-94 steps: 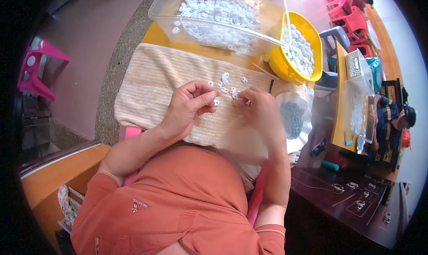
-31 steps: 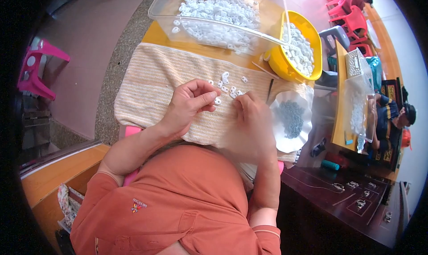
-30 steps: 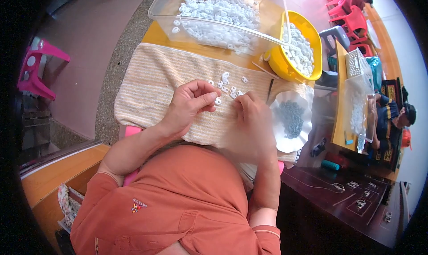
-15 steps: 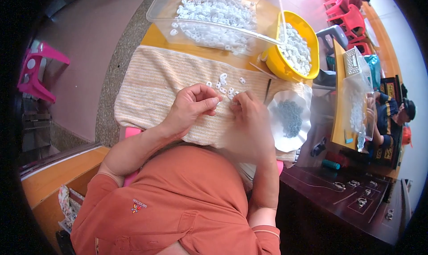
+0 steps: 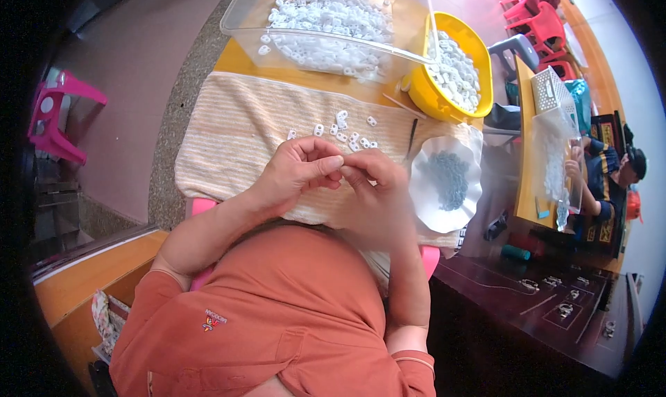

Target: Assembling or inspecting small white plastic components at a workstation.

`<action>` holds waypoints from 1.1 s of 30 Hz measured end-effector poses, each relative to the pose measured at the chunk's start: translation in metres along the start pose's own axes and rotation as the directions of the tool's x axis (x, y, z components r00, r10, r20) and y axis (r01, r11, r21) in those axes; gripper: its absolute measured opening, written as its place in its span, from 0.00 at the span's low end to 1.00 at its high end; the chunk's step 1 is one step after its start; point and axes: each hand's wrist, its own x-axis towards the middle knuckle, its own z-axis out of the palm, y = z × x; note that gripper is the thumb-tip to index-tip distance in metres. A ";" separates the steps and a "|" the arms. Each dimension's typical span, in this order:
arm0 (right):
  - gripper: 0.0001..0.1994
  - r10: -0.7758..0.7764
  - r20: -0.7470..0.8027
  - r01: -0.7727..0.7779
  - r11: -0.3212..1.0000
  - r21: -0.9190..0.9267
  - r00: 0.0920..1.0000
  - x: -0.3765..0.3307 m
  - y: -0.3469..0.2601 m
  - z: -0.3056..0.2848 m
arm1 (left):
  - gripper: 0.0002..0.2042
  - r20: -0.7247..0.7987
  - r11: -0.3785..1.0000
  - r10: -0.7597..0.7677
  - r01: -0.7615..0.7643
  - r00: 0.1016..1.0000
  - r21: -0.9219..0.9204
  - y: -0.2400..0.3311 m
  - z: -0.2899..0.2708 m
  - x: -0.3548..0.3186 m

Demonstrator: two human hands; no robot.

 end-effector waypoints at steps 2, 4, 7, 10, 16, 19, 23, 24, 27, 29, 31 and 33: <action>0.08 -0.066 0.022 0.066 0.998 0.014 0.998 -0.001 0.003 -0.001 | 0.08 0.010 0.999 -0.026 0.026 1.000 -0.028 0.002 0.001 -0.001; 0.08 -0.088 0.022 0.088 0.996 0.028 0.996 -0.002 0.004 -0.001 | 0.08 0.003 0.997 -0.066 0.066 0.998 -0.046 0.003 0.003 -0.002; 0.07 0.014 0.024 -0.018 0.987 0.162 1.000 -0.006 0.000 0.002 | 0.08 0.029 0.997 -0.063 0.064 0.998 -0.045 0.005 0.002 -0.003; 0.07 0.207 0.028 -0.203 0.907 0.370 0.978 -0.011 -0.007 0.005 | 0.08 0.046 0.998 -0.060 0.061 0.997 -0.027 0.004 0.001 -0.002; 0.06 0.261 -0.070 -0.199 0.861 0.469 0.963 -0.011 0.001 0.009 | 0.08 0.062 0.998 -0.042 0.045 0.997 -0.035 0.004 0.002 -0.002; 0.07 0.301 -0.067 -0.227 0.831 0.507 0.951 -0.009 0.002 0.009 | 0.08 0.081 0.999 -0.036 0.037 0.996 -0.007 0.004 0.003 -0.002; 0.07 0.324 -0.072 -0.250 0.836 0.489 0.943 -0.009 0.003 0.008 | 0.08 0.102 0.998 -0.032 0.026 0.994 0.059 0.001 0.004 -0.001; 0.07 0.305 -0.063 -0.253 0.874 0.414 0.950 -0.009 0.002 0.006 | 0.08 0.099 0.996 -0.045 0.036 0.994 0.087 0.001 0.005 -0.002; 0.05 0.239 -0.093 -0.214 0.952 0.217 0.967 -0.013 0.001 -0.008 | 0.07 0.079 0.990 -0.061 0.050 0.995 0.129 0.001 0.006 -0.003; 0.06 0.198 -0.172 -0.183 0.978 0.101 0.965 -0.016 -0.007 -0.024 | 0.07 0.063 0.989 -0.062 0.053 0.996 0.141 0.001 0.006 -0.003; 0.06 0.169 -0.206 -0.177 0.984 -0.020 0.964 -0.026 0.007 -0.049 | 0.07 0.075 0.989 -0.026 0.015 0.997 0.145 0.001 0.006 -0.003; 0.07 0.255 -0.215 -0.289 0.946 -0.145 0.943 -0.033 0.010 -0.071 | 0.07 0.076 0.990 -0.023 0.012 0.997 0.140 -0.001 0.004 -0.003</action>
